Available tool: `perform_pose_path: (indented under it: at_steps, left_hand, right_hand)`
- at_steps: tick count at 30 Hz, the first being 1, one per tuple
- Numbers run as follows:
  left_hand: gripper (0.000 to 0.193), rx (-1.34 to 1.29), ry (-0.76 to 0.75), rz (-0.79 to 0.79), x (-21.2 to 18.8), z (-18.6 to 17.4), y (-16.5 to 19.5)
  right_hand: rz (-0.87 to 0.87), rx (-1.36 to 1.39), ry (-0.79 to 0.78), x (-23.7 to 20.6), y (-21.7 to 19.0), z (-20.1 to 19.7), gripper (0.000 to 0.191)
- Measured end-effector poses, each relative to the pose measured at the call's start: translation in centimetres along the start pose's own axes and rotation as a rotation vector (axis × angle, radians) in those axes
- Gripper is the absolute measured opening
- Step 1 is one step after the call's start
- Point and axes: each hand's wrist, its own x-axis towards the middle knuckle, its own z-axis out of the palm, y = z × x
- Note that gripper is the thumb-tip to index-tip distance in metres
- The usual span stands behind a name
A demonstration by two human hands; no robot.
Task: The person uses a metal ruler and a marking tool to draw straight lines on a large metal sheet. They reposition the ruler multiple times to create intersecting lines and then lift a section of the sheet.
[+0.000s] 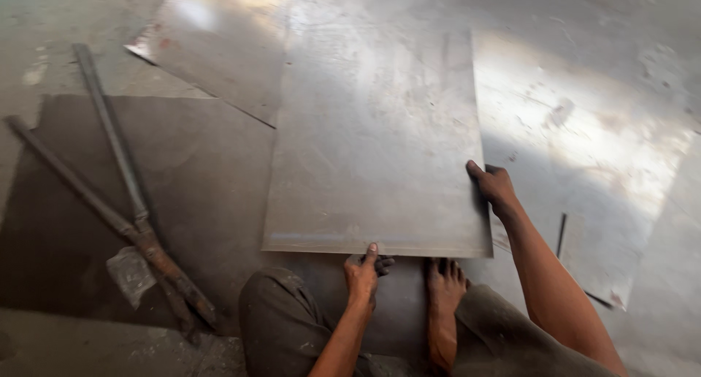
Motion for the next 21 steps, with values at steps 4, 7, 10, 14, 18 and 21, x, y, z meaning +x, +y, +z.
perform_pose_path:
  at_steps: [4,7,10,14,18,21]
  left_hand:
    - [0.037,-0.007,0.025,-0.04,0.6,1.9,-2.3]
    - [0.034,-0.033,0.041,-0.091,1.3,2.8,-3.3]
    - [0.031,-0.036,0.095,-0.132,1.9,3.1,-4.0]
    - [0.028,-0.049,0.103,-0.139,2.5,3.1,-4.7]
    - [0.024,0.041,0.099,-0.134,2.4,2.7,-5.0]
    - [0.021,0.069,0.135,-0.134,1.9,2.3,-4.8]
  right_hand:
    - [-0.139,-0.664,0.426,-5.3,5.4,-6.8,0.043]
    - [-0.066,-0.623,0.607,-11.2,11.5,-11.1,0.053]
    - [0.144,-0.763,0.588,-15.9,16.9,-12.1,0.07]
    - [0.215,-0.693,0.544,-17.2,21.1,-11.1,0.069]
    - [0.401,-0.55,0.404,-16.9,21.8,-11.4,0.064]
    - [0.201,-0.474,0.424,-18.5,19.2,-12.3,0.057]
